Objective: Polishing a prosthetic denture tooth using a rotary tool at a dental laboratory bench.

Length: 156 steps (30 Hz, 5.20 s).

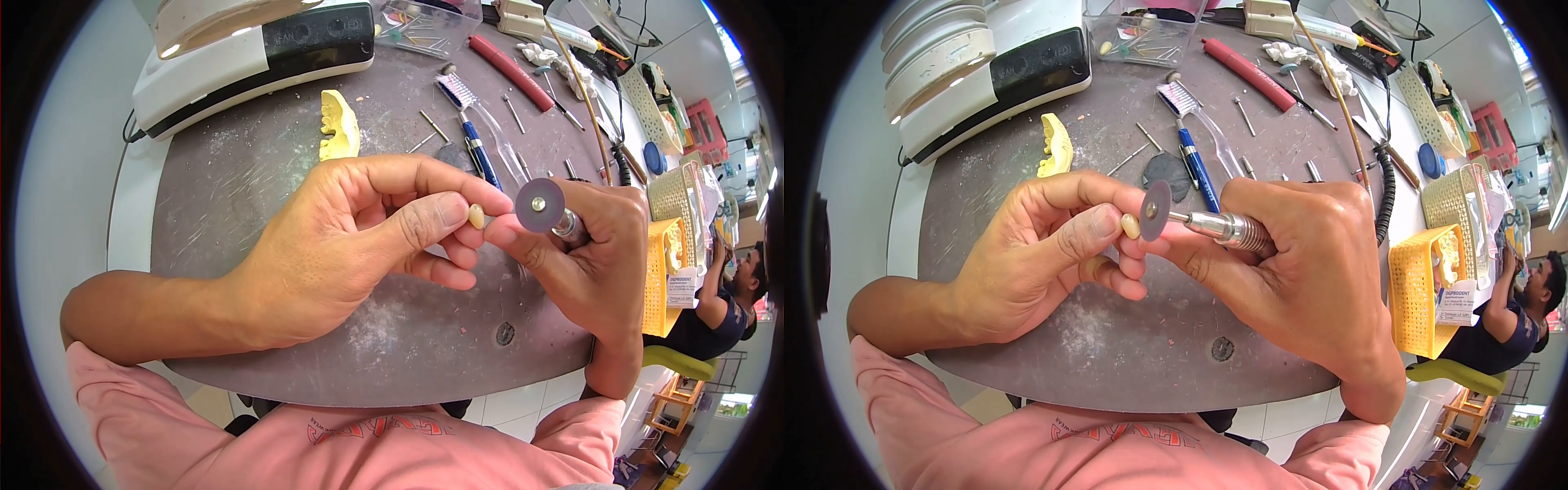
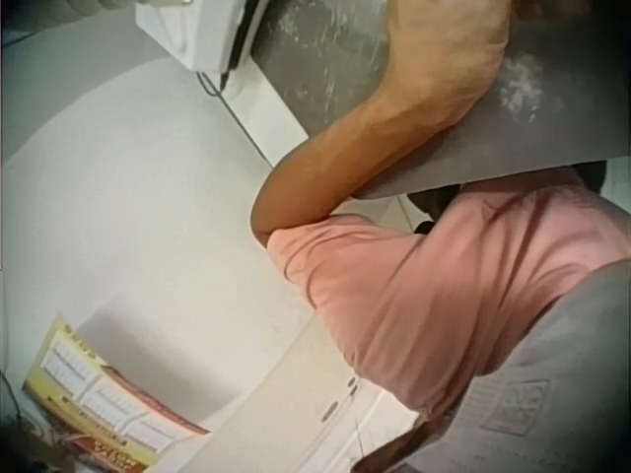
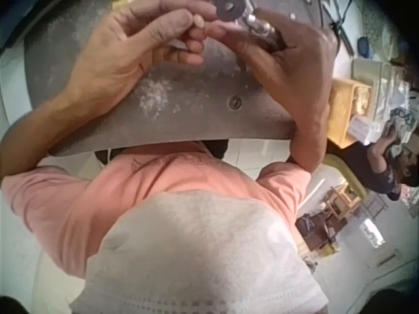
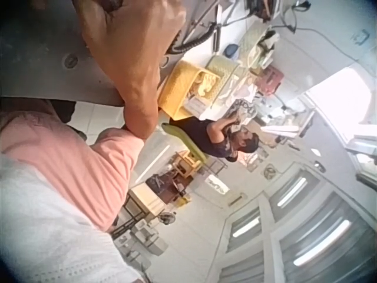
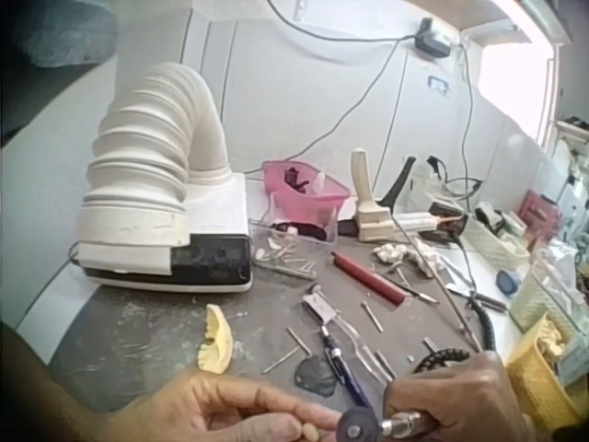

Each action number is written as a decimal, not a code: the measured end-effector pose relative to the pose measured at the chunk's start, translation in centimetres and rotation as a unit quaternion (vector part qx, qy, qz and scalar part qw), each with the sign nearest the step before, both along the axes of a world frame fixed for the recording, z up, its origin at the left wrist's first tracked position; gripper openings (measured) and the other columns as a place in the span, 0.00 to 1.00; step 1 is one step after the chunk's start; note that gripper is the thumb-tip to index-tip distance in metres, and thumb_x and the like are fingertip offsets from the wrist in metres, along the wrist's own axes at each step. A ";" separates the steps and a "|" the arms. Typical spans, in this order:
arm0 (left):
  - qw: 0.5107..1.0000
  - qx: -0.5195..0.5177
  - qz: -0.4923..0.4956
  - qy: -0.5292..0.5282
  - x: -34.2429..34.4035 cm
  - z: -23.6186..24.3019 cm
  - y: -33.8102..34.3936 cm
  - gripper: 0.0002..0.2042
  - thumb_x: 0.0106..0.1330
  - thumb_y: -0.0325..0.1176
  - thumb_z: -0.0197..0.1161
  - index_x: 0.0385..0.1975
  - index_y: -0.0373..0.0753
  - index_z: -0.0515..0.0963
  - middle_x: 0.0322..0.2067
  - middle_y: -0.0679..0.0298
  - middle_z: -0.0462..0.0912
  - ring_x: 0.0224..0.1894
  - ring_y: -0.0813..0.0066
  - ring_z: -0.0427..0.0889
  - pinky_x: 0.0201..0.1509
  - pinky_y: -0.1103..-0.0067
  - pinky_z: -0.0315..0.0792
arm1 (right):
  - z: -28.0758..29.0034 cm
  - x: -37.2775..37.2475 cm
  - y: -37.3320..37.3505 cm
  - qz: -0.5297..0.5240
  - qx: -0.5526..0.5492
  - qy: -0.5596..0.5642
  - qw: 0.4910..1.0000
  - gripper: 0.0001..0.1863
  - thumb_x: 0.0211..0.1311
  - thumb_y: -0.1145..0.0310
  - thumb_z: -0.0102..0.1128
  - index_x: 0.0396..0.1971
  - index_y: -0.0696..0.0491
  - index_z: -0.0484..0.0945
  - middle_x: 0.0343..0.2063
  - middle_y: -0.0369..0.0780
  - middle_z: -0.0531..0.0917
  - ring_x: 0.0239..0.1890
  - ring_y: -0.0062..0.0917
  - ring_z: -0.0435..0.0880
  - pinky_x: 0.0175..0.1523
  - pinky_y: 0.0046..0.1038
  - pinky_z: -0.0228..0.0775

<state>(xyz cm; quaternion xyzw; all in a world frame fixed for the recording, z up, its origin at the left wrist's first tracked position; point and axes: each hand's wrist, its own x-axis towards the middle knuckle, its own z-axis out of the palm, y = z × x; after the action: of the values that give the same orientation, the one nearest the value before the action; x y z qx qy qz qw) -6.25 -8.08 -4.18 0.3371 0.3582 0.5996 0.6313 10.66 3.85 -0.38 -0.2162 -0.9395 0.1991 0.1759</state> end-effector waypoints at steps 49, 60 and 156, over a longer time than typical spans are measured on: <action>0.998 -0.030 0.043 -0.031 0.1 0.4 0.0 0.08 0.59 0.24 0.59 0.37 0.35 0.70 0.33 0.63 0.77 0.35 0.81 0.78 0.40 0.83 0.75 | -0.2 -0.3 -0.5 -0.006 0.005 -0.040 0.999 0.29 0.33 0.49 0.73 0.09 0.57 0.65 0.06 0.35 0.60 0.11 0.17 0.54 0.15 0.21 0.48; 0.998 -0.017 0.033 -0.043 0.1 0.4 0.1 0.08 0.61 0.25 0.57 0.39 0.35 0.70 0.35 0.62 0.77 0.38 0.80 0.78 0.40 0.83 0.76 | -0.1 -0.2 -0.4 -0.005 0.001 -0.058 0.998 0.26 0.34 0.48 0.72 0.13 0.58 0.74 0.05 0.35 0.61 0.10 0.17 0.56 0.15 0.21 0.49; 0.998 -0.027 0.035 -0.045 0.1 0.6 0.1 0.07 0.60 0.23 0.58 0.37 0.33 0.71 0.33 0.62 0.77 0.35 0.79 0.78 0.40 0.81 0.79 | 0.0 -0.1 -0.3 0.000 0.004 -0.070 0.998 0.25 0.35 0.49 0.72 0.16 0.58 0.76 0.06 0.34 0.65 0.11 0.14 0.59 0.16 0.20 0.51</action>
<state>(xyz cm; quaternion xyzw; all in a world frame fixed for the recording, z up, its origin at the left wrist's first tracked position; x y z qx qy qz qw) -6.11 -8.01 -3.56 0.2797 0.3566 0.6261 0.6345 10.59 3.58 -0.40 -0.2286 -0.9504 0.1796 0.1109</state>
